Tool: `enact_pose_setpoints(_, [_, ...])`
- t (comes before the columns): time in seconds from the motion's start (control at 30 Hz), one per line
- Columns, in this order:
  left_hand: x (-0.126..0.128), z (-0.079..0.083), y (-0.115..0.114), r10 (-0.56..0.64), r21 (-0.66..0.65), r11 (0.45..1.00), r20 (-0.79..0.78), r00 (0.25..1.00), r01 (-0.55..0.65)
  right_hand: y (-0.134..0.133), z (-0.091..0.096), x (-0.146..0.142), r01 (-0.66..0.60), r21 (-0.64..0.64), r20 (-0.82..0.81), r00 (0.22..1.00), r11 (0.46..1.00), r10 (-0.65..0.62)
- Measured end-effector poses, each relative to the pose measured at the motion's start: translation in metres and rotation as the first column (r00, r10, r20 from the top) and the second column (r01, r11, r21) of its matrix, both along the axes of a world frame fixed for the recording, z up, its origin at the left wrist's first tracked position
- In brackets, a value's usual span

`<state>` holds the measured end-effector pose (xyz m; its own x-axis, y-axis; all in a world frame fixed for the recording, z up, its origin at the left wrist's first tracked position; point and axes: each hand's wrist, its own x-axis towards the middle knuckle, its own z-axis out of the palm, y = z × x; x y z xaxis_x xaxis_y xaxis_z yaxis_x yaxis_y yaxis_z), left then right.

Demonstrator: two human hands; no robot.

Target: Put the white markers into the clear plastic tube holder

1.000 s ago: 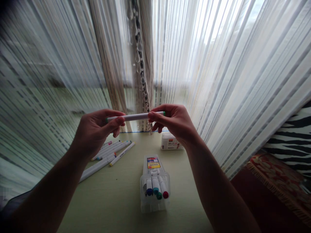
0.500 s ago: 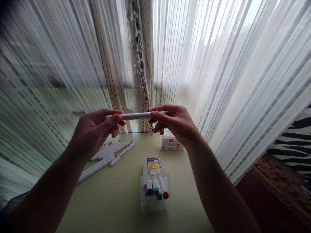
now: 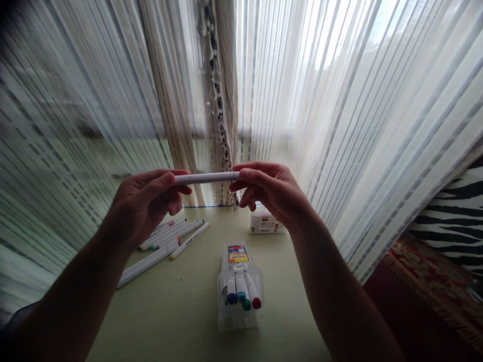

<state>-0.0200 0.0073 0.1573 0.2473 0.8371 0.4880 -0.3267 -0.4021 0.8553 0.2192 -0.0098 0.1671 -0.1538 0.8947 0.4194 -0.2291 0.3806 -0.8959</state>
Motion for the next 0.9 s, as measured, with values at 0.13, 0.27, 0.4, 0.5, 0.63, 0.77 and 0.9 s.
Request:
enact_pose_setpoints(0.13, [-0.0011,0.0000,-0.0003,-0.028,-0.008,1.000,0.014,1.000,0.028,-0.0004,0.0006,0.0008,-0.011,-0.006,-0.019,1.000,1.000,0.010])
enact_pose_setpoints(0.27, [-0.0017,0.0000,0.0000,-0.052,-0.015,0.999,0.023,0.998,0.053,-0.0017,0.0016,0.0012,-0.025,-0.007,-0.032,0.999,1.000,0.025])
enact_pose_setpoints(0.4, [-0.0021,0.0003,0.0004,-0.068,-0.025,0.997,0.039,0.997,0.069,-0.0022,0.0020,0.0018,-0.032,-0.021,-0.043,0.999,0.999,0.031])
enact_pose_setpoints(0.5, [-0.0021,0.0004,0.0010,-0.073,-0.034,0.997,0.041,0.997,0.074,-0.0027,0.0023,0.0019,-0.026,-0.037,-0.047,0.999,0.999,0.024])
enact_pose_setpoints(0.63, [-0.0015,-0.0005,0.0016,-0.059,-0.028,0.998,0.020,0.998,0.059,-0.0028,0.0025,0.0018,-0.032,-0.045,-0.058,0.998,0.998,0.030])
enact_pose_setpoints(0.77, [-0.0001,-0.0013,0.0013,-0.028,-0.007,1.000,0.005,1.000,0.028,-0.0022,0.0026,0.0022,-0.027,-0.046,-0.056,0.998,0.999,0.025])
enact_pose_setpoints(0.9, [0.0016,-0.0012,0.0007,0.009,0.018,1.000,-0.019,1.000,-0.009,-0.0018,0.0023,0.0021,-0.006,-0.033,-0.040,0.999,0.999,0.005])
